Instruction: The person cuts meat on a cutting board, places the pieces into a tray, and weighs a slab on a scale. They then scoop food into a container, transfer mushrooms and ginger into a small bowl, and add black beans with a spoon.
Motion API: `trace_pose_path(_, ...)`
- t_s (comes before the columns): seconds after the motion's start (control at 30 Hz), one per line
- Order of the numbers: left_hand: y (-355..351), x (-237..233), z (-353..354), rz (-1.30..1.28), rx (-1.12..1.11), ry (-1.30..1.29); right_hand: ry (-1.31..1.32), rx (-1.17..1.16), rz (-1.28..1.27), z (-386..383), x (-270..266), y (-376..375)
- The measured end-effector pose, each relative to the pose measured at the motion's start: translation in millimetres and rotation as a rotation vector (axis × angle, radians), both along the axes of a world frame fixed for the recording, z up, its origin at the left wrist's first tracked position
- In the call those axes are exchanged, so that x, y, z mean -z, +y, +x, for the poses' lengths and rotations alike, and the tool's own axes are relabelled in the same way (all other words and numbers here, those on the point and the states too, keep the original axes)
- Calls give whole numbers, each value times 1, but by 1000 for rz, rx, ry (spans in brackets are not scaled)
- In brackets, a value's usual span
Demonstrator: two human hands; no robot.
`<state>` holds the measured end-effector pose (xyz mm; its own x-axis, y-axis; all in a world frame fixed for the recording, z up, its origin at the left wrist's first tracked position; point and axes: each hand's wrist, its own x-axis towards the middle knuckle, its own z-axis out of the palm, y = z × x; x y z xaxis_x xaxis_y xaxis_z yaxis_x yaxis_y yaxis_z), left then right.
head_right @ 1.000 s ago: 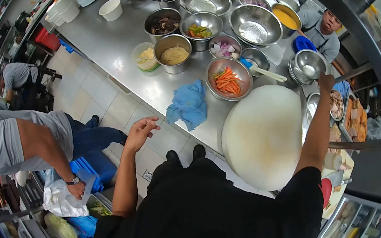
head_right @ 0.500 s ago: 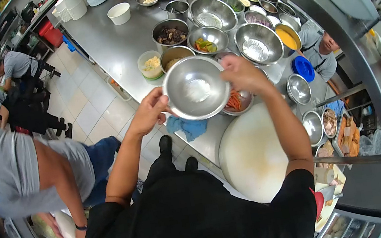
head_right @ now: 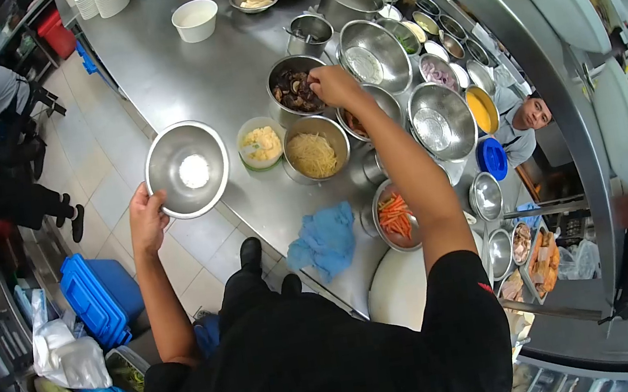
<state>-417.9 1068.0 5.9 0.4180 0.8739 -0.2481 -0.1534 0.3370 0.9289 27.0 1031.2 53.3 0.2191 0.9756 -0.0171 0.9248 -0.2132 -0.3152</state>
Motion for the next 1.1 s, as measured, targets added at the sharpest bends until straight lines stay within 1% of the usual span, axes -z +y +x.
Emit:
trace_pose_path(0.07,14,7,-7,-22,-2,-3,-49,-7,-36,9,23,26)
trace_pose_path(0.13,24,10,-10,-31,1,19,-152,24,-72,10,44,42)
trace_pose_path(0.2,29,8,-8,-51,1,51,-143,15,-78,10,58,46)
trace_pose_path(0.27,33,11,-9,-69,31,87,-112,106,-151,2,54,45)
trace_pose_path(0.33,38,19,-9,-87,53,94,-91,115,-133,6,58,44)
trace_pose_path(0.4,44,23,-7,-99,72,99,-42,101,-23,7,56,45)
trace_pose_path(0.43,46,24,-5,-93,69,89,-51,-36,97,13,54,45)
trace_pose_path(0.47,49,24,-4,-86,66,79,-50,-31,95,17,53,45)
trace_pose_path(0.53,56,23,-4,-79,81,74,193,84,-138,25,47,45)
trace_pose_path(0.57,60,23,-4,-70,90,68,265,139,-135,26,44,45)
trace_pose_path(0.6,62,22,-4,-71,95,66,263,143,-135,27,41,42)
trace_pose_path(0.67,66,20,-3,-76,82,50,757,388,-134,25,26,39)
trace_pose_path(0.7,67,21,-3,-77,83,48,926,437,-99,26,24,39)
trace_pose_path(0.73,68,22,-3,-74,85,44,925,438,-100,26,22,37)
trace_pose_path(0.8,71,25,-4,-71,87,41,1168,476,-29,25,20,34)
trace_pose_path(0.87,71,27,-5,-81,90,40,1119,474,-13,19,22,35)
trace_pose_path(0.93,71,26,-7,-90,99,51,813,471,-40,14,25,38)
trace_pose_path(0.97,72,25,-7,-97,105,60,814,473,-39,16,29,39)
trace_pose_path(1.03,72,21,-8,-102,105,73,4,3,37,21,46,40)
trace_pose_path(1.07,72,20,-8,-108,103,83,5,5,38,25,60,40)
trace_pose_path(1.1,73,23,-8,-108,105,84,-92,-16,26,26,76,41)
